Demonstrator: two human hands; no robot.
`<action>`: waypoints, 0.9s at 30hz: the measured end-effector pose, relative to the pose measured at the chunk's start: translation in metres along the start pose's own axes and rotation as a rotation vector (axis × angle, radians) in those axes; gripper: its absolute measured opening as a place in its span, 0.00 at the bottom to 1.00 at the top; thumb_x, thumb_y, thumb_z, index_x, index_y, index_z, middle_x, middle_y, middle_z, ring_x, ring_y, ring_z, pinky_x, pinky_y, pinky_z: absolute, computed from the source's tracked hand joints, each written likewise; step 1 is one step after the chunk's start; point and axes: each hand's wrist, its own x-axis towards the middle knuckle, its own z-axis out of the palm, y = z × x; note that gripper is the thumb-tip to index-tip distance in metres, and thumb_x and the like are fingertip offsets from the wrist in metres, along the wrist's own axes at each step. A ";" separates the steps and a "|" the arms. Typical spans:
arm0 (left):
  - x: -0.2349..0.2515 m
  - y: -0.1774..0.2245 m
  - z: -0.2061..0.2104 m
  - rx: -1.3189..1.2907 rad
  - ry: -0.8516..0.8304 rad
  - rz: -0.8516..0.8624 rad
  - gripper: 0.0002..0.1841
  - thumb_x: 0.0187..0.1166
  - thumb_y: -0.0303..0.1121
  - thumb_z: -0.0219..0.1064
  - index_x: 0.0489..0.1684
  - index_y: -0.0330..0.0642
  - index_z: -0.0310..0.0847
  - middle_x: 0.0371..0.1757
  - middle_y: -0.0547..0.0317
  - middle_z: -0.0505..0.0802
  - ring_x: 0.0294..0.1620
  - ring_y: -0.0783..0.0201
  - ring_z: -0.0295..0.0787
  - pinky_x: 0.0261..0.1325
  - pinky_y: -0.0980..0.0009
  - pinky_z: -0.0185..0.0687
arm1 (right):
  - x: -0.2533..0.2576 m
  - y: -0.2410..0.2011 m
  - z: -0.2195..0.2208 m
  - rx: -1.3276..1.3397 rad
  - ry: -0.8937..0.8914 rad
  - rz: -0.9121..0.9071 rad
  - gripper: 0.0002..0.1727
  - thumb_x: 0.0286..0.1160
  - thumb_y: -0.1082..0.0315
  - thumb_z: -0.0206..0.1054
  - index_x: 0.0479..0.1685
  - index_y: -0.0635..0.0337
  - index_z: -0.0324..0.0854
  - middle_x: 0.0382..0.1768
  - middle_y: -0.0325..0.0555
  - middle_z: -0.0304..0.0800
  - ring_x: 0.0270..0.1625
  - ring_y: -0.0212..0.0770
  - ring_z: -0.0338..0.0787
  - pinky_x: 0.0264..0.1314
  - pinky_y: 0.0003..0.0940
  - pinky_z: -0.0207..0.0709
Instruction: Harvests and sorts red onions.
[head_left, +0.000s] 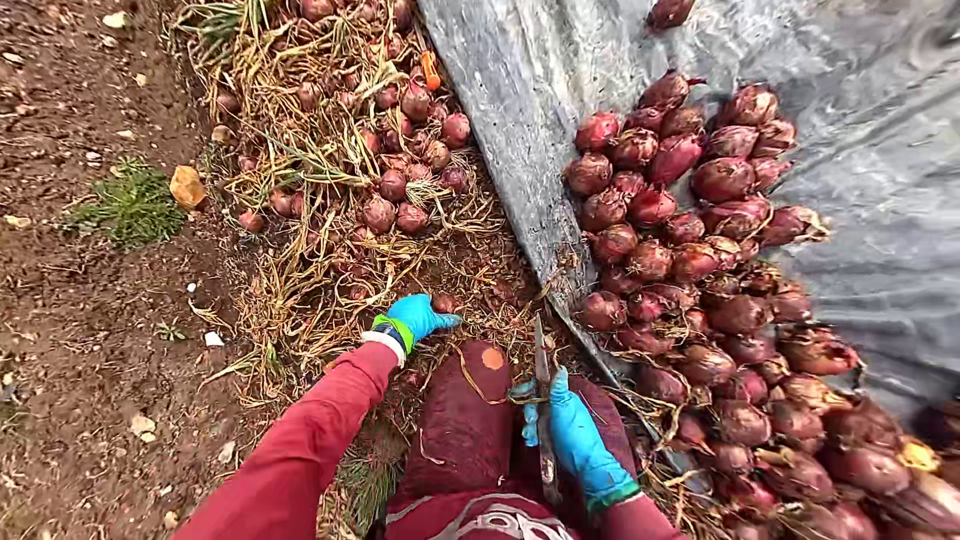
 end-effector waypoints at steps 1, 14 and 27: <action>-0.025 0.014 -0.015 -0.020 0.020 0.100 0.41 0.65 0.78 0.68 0.57 0.48 0.90 0.50 0.47 0.96 0.57 0.45 0.93 0.64 0.36 0.83 | 0.003 0.003 0.003 0.016 -0.066 -0.003 0.52 0.86 0.31 0.17 0.50 0.63 0.84 0.17 0.50 0.82 0.17 0.46 0.85 0.22 0.44 0.85; -0.227 0.093 -0.007 -0.127 0.273 0.518 0.31 0.66 0.66 0.77 0.54 0.49 0.92 0.49 0.56 0.97 0.53 0.54 0.94 0.59 0.41 0.86 | -0.069 -0.033 0.014 -0.200 0.055 -0.428 0.50 0.83 0.26 0.23 0.26 0.58 0.79 0.11 0.45 0.78 0.11 0.43 0.79 0.15 0.42 0.80; -0.248 0.079 0.027 -0.068 0.281 0.531 0.20 0.93 0.51 0.55 0.57 0.51 0.90 0.51 0.53 0.96 0.55 0.50 0.94 0.56 0.38 0.85 | -0.123 -0.016 -0.014 -0.369 0.121 -0.601 0.53 0.77 0.21 0.23 0.39 0.57 0.84 0.13 0.43 0.79 0.11 0.41 0.79 0.13 0.41 0.79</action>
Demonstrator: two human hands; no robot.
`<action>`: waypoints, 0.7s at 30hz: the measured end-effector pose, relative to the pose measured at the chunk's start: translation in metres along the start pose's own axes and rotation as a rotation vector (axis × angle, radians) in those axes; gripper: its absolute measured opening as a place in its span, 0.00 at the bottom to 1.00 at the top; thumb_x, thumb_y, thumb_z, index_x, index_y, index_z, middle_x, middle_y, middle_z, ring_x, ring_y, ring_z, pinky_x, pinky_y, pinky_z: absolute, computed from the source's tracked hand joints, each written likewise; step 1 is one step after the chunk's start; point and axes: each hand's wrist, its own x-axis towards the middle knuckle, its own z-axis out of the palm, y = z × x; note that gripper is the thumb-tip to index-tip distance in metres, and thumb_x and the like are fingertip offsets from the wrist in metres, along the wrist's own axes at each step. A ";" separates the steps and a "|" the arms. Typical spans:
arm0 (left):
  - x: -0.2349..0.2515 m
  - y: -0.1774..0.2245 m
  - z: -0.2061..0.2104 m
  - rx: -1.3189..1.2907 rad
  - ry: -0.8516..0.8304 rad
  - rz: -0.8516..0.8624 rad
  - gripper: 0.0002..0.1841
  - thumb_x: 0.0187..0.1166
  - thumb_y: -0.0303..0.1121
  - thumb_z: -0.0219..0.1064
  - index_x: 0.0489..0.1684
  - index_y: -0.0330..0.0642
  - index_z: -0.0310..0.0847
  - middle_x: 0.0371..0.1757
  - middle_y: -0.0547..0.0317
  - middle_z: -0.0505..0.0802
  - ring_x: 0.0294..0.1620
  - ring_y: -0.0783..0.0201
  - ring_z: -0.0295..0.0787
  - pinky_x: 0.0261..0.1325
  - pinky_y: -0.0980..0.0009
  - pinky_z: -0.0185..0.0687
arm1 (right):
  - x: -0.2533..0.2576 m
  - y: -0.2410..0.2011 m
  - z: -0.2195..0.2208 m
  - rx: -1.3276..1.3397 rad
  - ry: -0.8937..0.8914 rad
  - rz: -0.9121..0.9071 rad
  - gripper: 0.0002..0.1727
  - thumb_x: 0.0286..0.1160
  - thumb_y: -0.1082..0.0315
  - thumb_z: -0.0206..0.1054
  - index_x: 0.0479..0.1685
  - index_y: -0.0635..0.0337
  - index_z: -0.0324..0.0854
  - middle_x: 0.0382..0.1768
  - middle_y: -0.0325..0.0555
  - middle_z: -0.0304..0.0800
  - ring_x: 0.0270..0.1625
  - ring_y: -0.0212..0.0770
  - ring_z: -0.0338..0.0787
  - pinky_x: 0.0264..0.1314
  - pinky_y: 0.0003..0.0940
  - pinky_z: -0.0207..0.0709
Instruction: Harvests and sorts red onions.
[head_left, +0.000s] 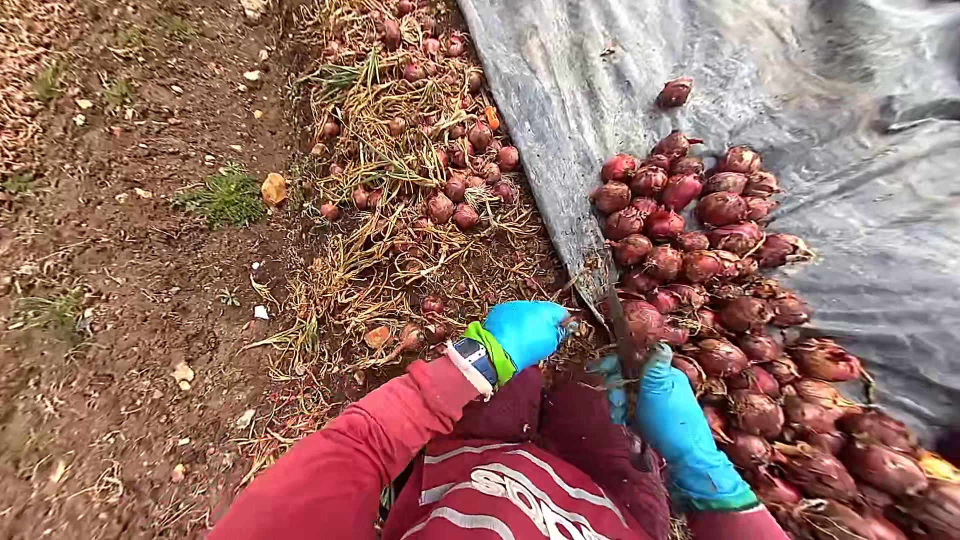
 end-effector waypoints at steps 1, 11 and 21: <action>0.016 -0.033 -0.003 -0.070 0.136 -0.185 0.22 0.92 0.55 0.54 0.58 0.52 0.90 0.53 0.53 0.96 0.56 0.49 0.94 0.58 0.37 0.85 | 0.009 -0.001 -0.003 0.087 0.097 0.009 0.52 0.82 0.26 0.19 0.42 0.57 0.84 0.12 0.42 0.77 0.10 0.40 0.77 0.12 0.41 0.78; 0.116 -0.291 0.097 -0.511 0.124 -1.093 0.32 0.66 0.50 0.82 0.61 0.32 0.85 0.51 0.39 0.95 0.49 0.45 0.95 0.59 0.43 0.90 | 0.070 0.070 0.018 0.152 -0.016 0.439 0.52 0.86 0.32 0.17 0.53 0.61 0.84 0.16 0.48 0.83 0.14 0.45 0.83 0.17 0.43 0.83; 0.058 -0.093 -0.041 0.018 -0.341 -0.054 0.35 0.67 0.69 0.74 0.57 0.47 0.88 0.51 0.51 0.95 0.57 0.49 0.92 0.63 0.37 0.83 | 0.102 0.017 0.075 0.277 -0.346 0.187 0.53 0.61 0.11 0.43 0.40 0.58 0.83 0.17 0.42 0.84 0.13 0.40 0.83 0.17 0.38 0.83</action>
